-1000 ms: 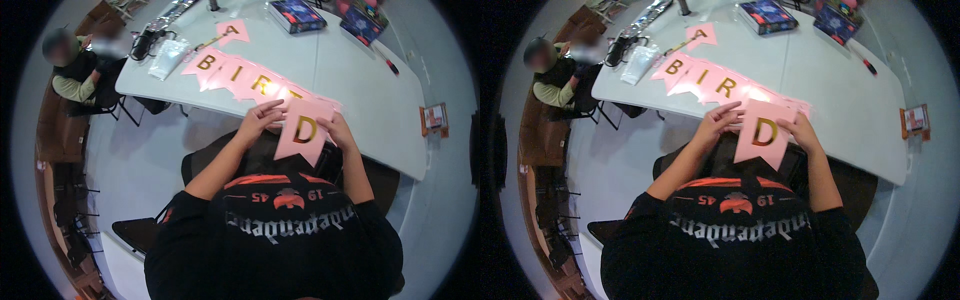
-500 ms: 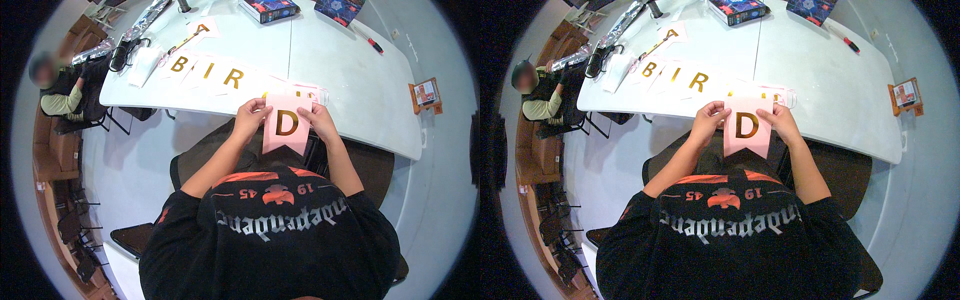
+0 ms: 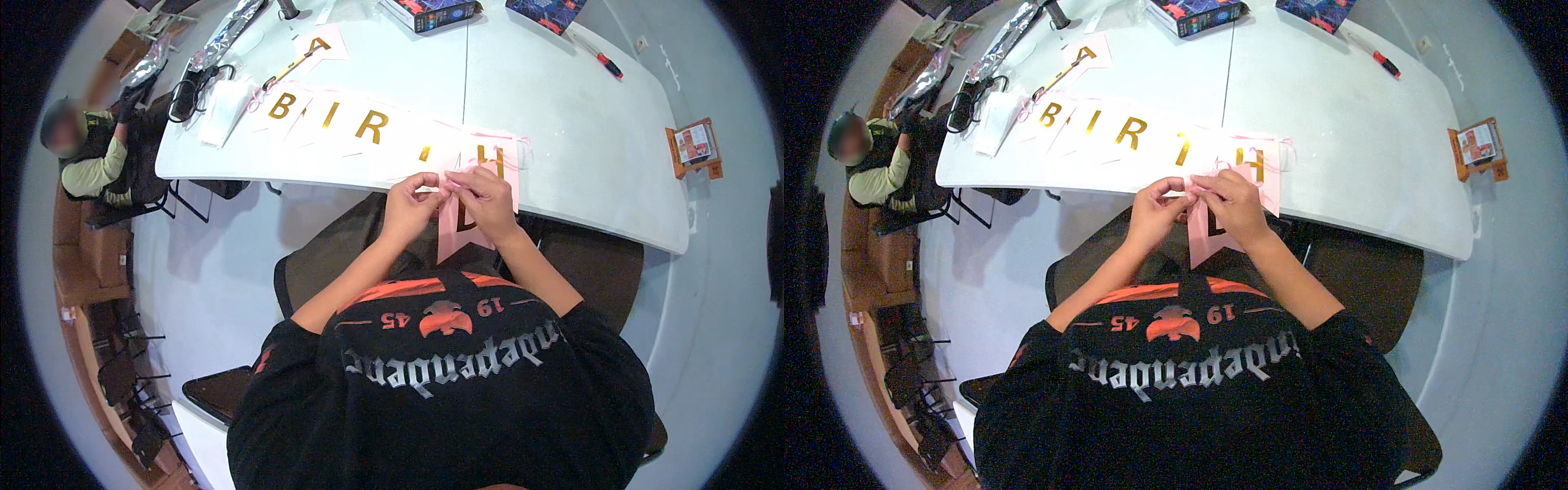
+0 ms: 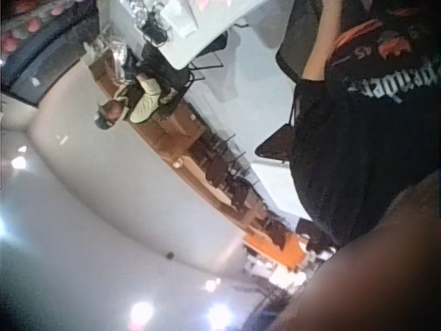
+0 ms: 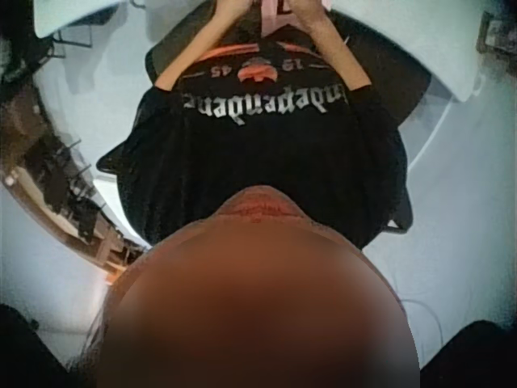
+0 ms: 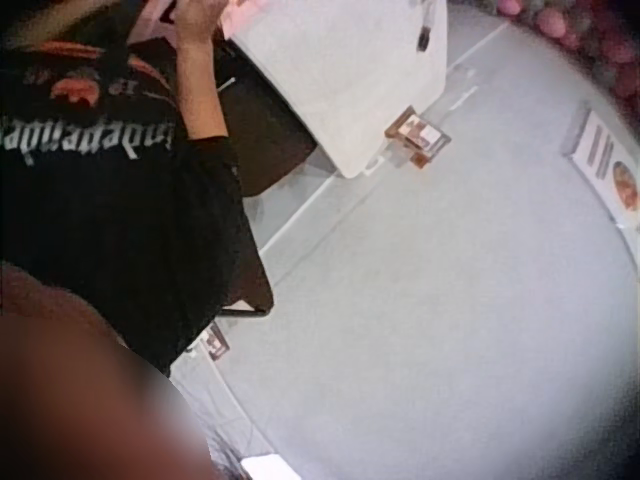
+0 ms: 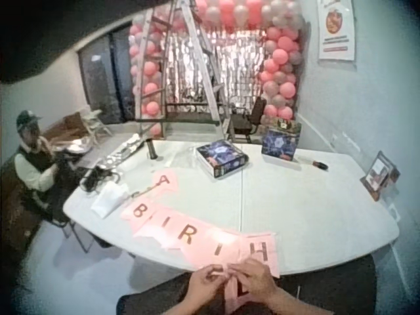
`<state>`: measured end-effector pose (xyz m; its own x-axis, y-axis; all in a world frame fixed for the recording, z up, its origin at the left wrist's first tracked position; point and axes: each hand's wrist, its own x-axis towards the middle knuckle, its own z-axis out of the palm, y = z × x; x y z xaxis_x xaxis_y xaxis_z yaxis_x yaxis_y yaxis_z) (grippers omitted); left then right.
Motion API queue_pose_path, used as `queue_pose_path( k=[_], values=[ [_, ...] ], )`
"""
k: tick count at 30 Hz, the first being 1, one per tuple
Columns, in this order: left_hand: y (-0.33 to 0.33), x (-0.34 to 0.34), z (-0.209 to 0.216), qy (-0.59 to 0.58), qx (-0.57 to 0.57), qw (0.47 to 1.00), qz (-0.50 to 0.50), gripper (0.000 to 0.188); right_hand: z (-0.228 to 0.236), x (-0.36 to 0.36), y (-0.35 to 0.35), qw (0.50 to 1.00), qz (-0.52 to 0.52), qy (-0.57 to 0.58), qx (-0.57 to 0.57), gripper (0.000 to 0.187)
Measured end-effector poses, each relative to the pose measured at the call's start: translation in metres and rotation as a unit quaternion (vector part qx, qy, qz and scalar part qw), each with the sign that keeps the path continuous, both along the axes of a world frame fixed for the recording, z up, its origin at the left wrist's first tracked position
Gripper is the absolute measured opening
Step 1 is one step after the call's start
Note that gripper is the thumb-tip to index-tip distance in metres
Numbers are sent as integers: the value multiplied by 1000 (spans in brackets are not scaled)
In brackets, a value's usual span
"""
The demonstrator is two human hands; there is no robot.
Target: The person assembles a pink and gold 'HAPPY BIRTHDAY' banner by threading individual lettered pennants onto a string. They handle each pennant one at a time, aligning holes and pulling the string through, then arrange the letters in order on the table.
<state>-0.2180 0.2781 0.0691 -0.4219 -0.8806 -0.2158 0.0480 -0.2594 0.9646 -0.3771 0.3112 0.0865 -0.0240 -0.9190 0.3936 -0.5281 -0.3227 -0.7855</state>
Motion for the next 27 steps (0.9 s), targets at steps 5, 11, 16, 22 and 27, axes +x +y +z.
queue_pose_path(
  k=[5, 11, 16, 22, 27],
  values=[
    [0, -1, -5, -6, 48, 999, 2, 18, -14, -5, 3, 1000, -1, 1, -27, 22],
    [-3, -1, -2, 42, 76, 996, 30, 19, -16, -82, -30, 961, -260, -79, -53, 22],
    [-6, 5, 2, 68, 107, 991, 41, 17, 4, -133, -22, 917, -376, 112, 67, 20],
    [-8, 9, 1, 72, 132, 988, 14, 24, 4, -78, -7, 898, -41, -312, 306, 8],
    [-27, 15, 18, -158, -366, 917, 20, 45, 15, -55, -3, 896, -2, -306, 323, 5]
  ],
)
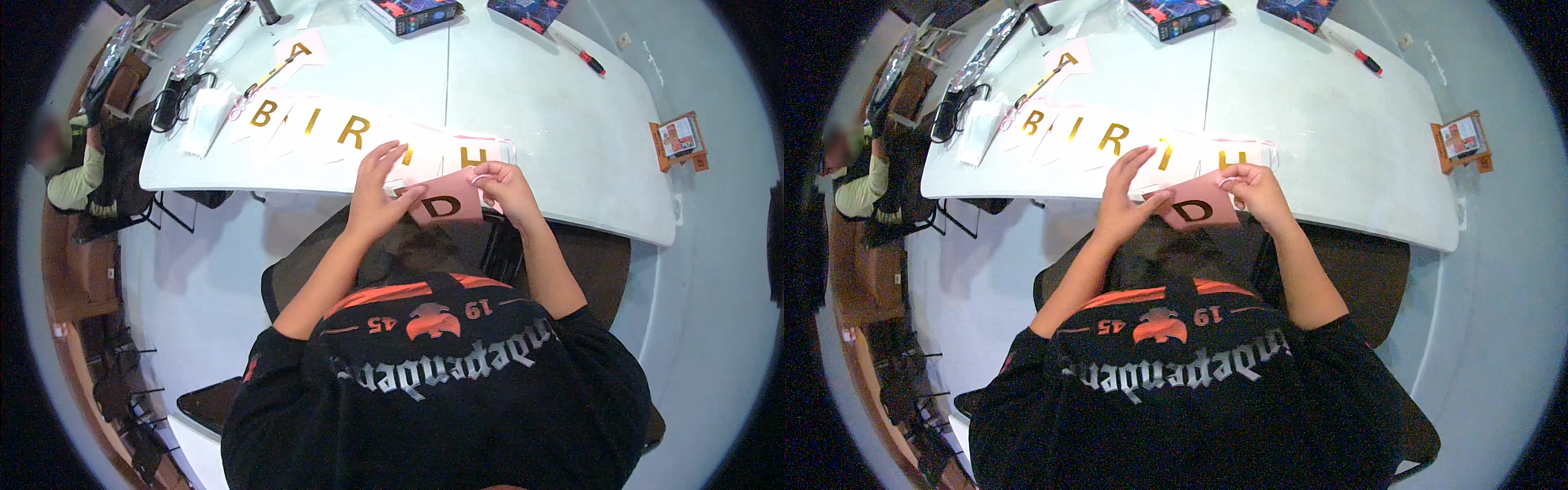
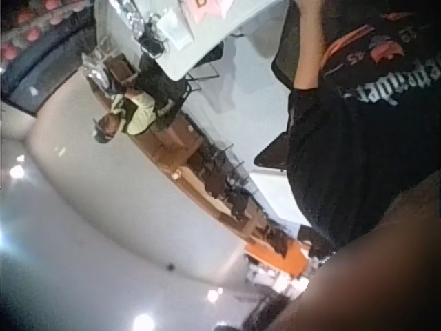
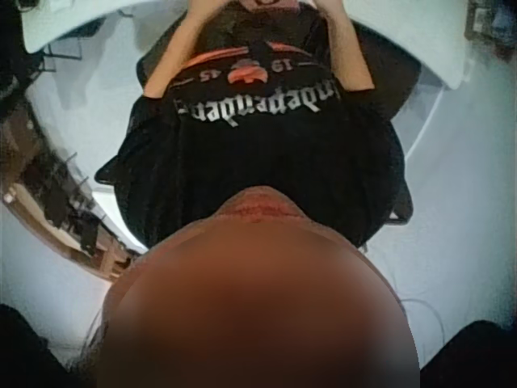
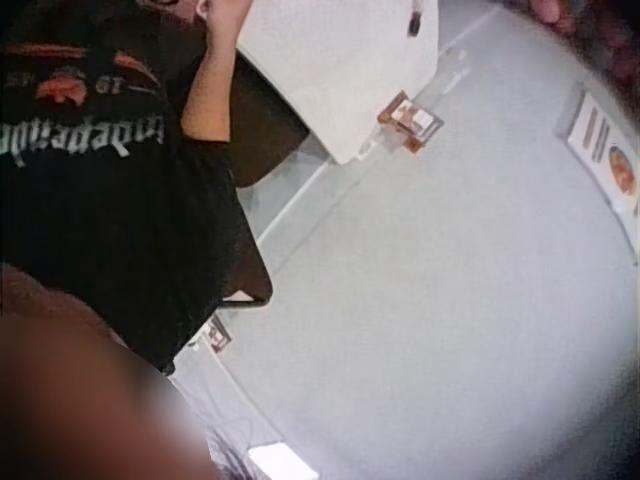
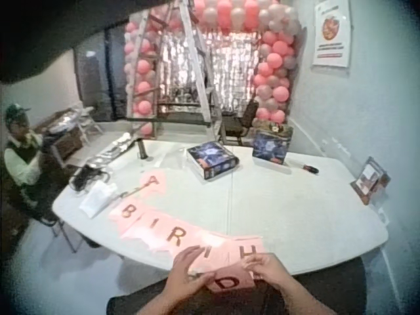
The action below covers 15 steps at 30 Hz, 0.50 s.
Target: The person assembles a pink and gold 'HAPPY BIRTHDAY' banner by threading individual lettered pennants onto a string. They handle each pennant one at a time, aligning holes and pulling the string through, then arrange the letters in order on the table.
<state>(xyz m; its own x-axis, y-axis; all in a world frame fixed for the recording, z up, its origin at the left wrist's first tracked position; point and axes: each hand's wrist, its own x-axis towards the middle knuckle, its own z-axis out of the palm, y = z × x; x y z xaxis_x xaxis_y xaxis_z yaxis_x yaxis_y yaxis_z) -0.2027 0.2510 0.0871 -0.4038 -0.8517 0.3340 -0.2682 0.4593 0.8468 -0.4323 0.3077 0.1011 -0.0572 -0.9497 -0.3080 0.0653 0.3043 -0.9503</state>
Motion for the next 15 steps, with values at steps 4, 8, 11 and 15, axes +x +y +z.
queue_pose_path(
  k=[4, 8, 11, 15],
  values=[
    [-8, -5, 17, -87, 182, 971, -130, 35, 0, 21, 2, 998, 52, 22, 3, 6],
    [-4, -7, 25, 0, 325, 935, -144, 27, -3, 38, 7, 980, -55, 153, -112, 10],
    [4, -6, 27, 41, 394, 910, -125, 21, -7, 47, 11, 942, -45, 163, -291, 17],
    [9, -4, 30, 40, 440, 892, -98, 21, -2, 37, 15, 869, 37, 351, -348, 32]
  ],
)
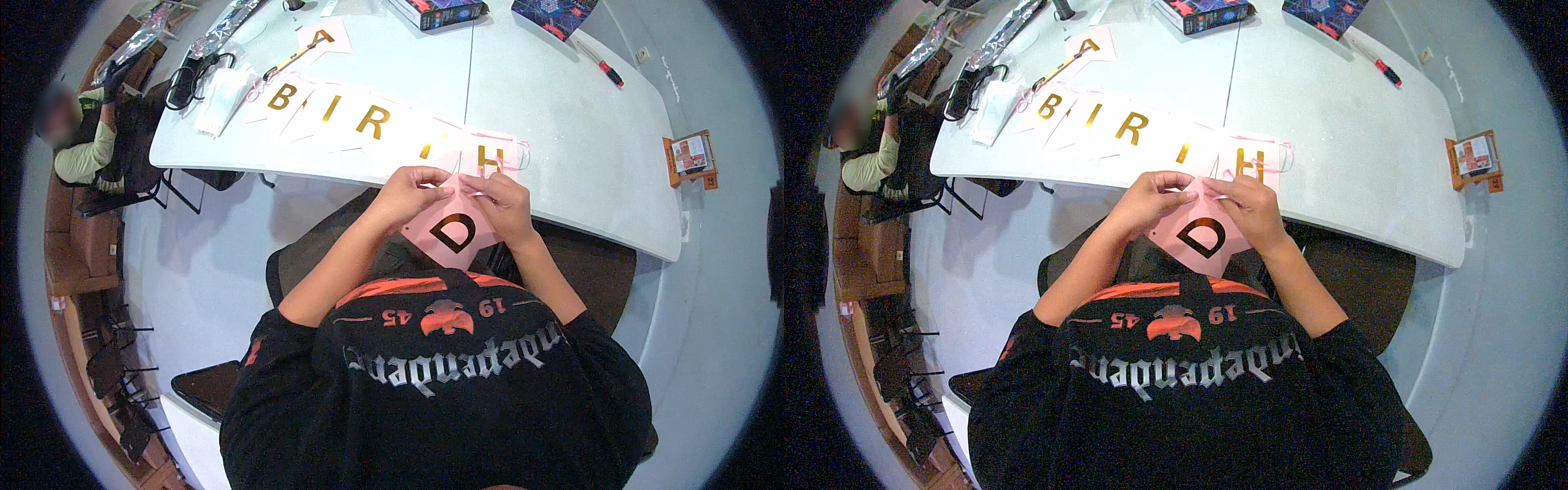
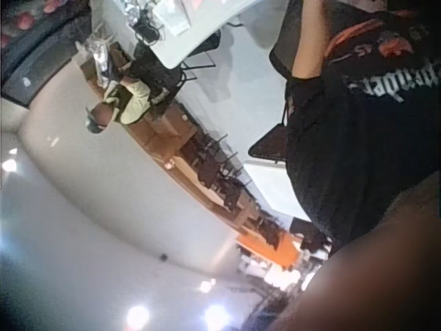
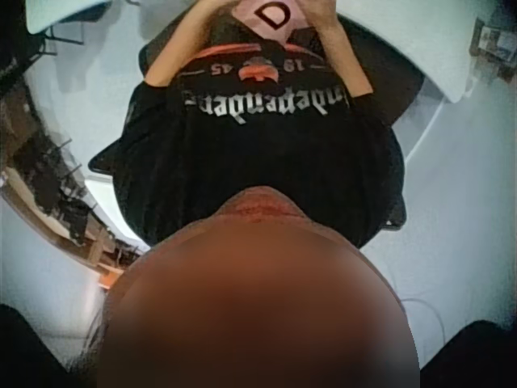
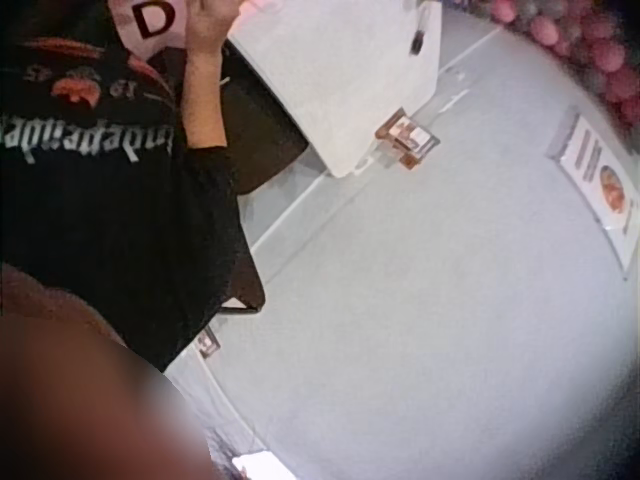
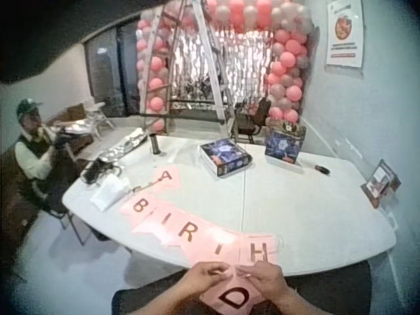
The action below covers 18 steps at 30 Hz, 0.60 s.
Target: The person assembles a pink and gold 'HAPPY BIRTHDAY' banner by threading individual lettered pennants onto a string. They handle each pennant one at a time, aligning holes and pulling the string through, then arrange the letters in order on the table.
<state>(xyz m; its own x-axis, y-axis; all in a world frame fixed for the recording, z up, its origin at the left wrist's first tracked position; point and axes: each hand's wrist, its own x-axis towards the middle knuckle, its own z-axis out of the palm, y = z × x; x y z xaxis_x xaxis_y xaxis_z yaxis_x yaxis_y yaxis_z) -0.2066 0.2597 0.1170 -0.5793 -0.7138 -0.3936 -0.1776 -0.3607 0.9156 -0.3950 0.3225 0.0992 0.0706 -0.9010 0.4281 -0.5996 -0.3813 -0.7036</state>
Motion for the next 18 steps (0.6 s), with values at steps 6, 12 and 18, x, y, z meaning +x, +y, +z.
queue_pose_path(
  k=[6, 12, 18],
  values=[
    [-2, 1, -4, 26, 38, 999, 11, 20, 6, 0, -1, 999, 22, 50, -1, 32],
    [-1, 3, -18, 77, 109, 991, 4, 18, 9, -5, -4, 997, 64, 39, 30, 21],
    [3, 0, -26, 65, 77, 995, 23, 19, -1, -7, -6, 995, 82, 31, 39, 17]
  ],
)
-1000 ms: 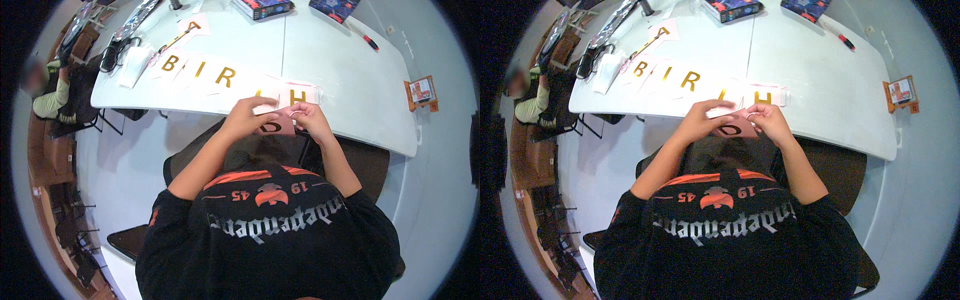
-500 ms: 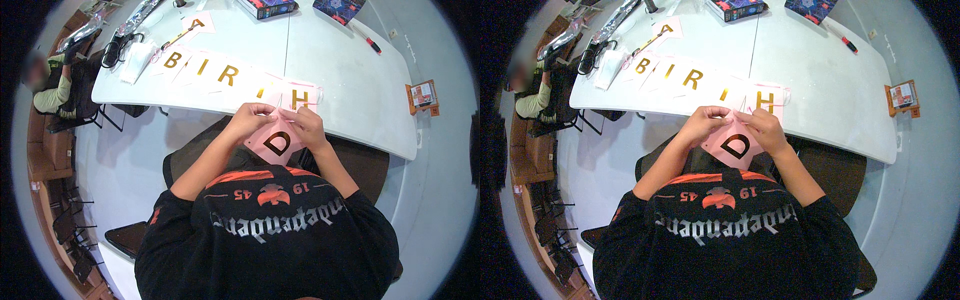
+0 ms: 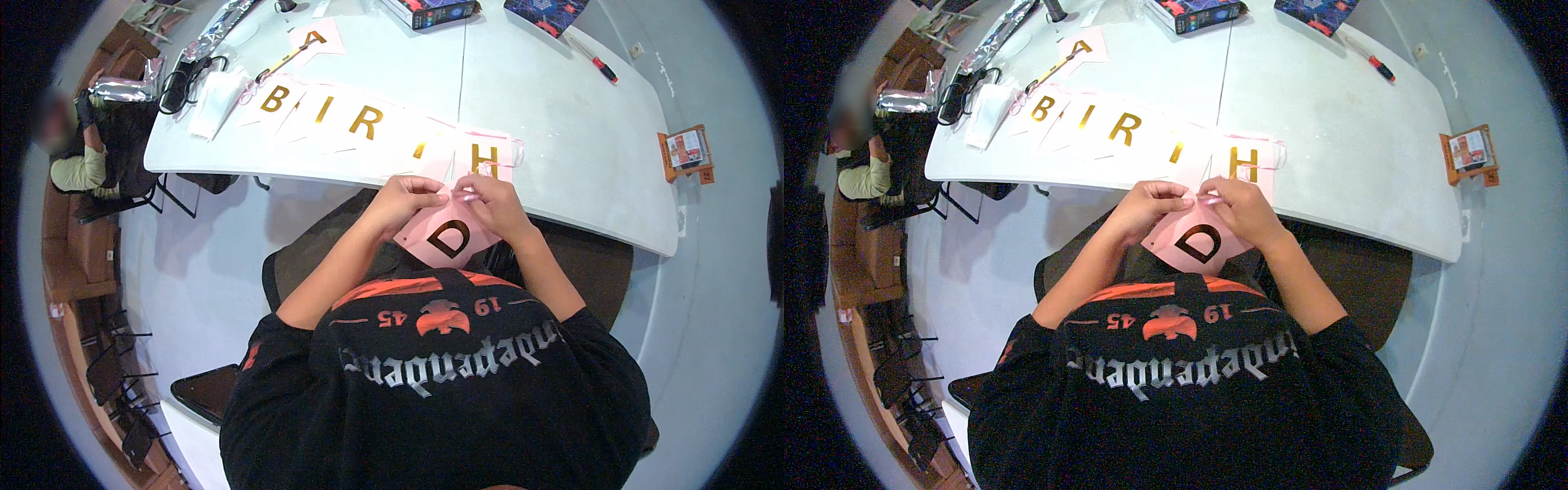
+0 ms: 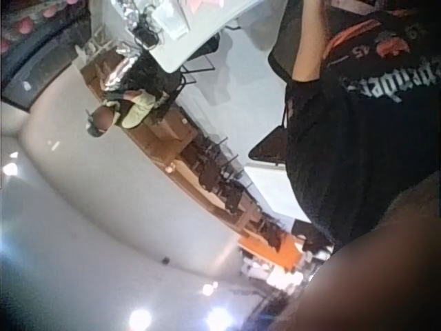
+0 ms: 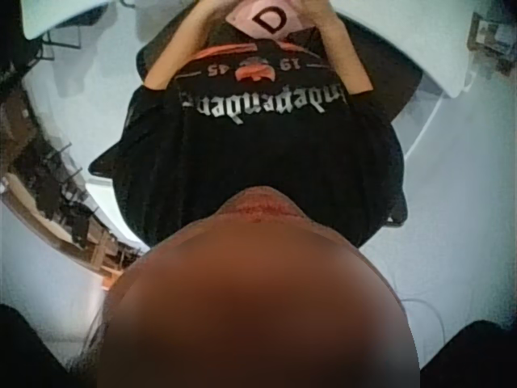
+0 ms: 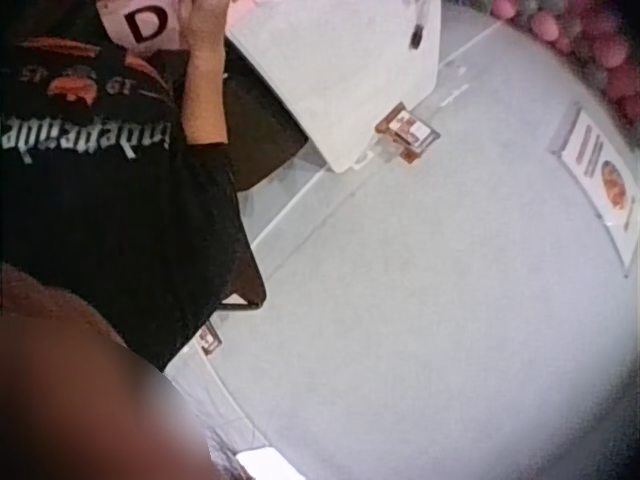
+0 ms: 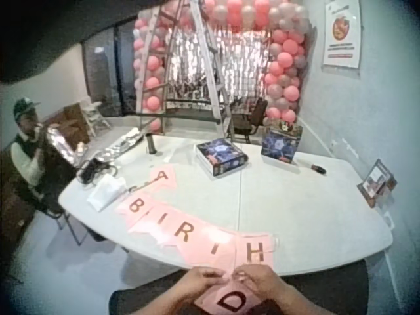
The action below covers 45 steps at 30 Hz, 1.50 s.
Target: The person assembles a pink and gold 'HAPPY BIRTHDAY' banner by threading individual lettered pennants onto a string. They handle each pennant one at a time, aligning holes and pulling the string through, then arrange the letters in order on the table.
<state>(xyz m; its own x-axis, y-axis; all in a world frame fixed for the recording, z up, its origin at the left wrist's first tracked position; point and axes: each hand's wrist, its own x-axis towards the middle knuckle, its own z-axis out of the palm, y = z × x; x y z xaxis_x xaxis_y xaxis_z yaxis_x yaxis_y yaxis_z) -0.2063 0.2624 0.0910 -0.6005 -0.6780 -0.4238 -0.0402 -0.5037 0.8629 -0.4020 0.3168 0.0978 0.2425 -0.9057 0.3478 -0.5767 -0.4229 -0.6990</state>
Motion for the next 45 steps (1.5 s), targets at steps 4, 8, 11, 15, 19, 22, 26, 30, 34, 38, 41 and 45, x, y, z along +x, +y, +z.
queue_pose_path(
  k=[4, 8, 11, 15, 19, 22, 26, 30, 34, 38, 41, 45],
  values=[
    [-1, -1, -2, -106, -89, 990, 3, 26, -7, -38, -18, 943, -208, -247, 80, 12],
    [-4, -2, -3, -142, -115, 983, -30, 26, -2, -92, -32, 907, -403, -41, 118, 17],
    [-2, -5, -1, -94, -284, 954, -13, 24, 2, -92, -24, 905, -400, -20, 146, 22],
    [-1, -11, 8, -104, -335, 936, 16, 22, 6, -49, -4, 911, -105, -252, 308, 20],
    [-4, -9, 20, -94, -289, 952, 13, 29, 15, -23, 1, 907, -57, -220, 356, 12],
    [-19, 9, 24, -86, -286, 953, 44, 39, 19, -17, 0, 890, -156, -329, 276, 10],
    [-32, 31, 18, -25, -142, 987, 71, 30, 25, -13, -5, 880, -162, -353, 274, 14],
    [-28, 33, 12, 89, -39, 982, 162, 34, 33, -12, -9, 882, -80, -389, 255, 22],
    [-22, 24, 19, 179, 3, 972, 149, 37, 41, -12, -9, 916, -40, -316, 245, 29],
    [-16, 7, 30, 162, -57, 981, 88, 29, 43, 3, -6, 970, -45, -153, 186, 32],
    [-7, -5, 32, 134, -98, 978, 128, 19, 44, 13, -8, 974, -19, -169, 148, 30],
    [-3, -10, 28, 150, -76, 970, 173, 12, 51, 14, -5, 974, -2, -167, 152, 27]
  ],
)
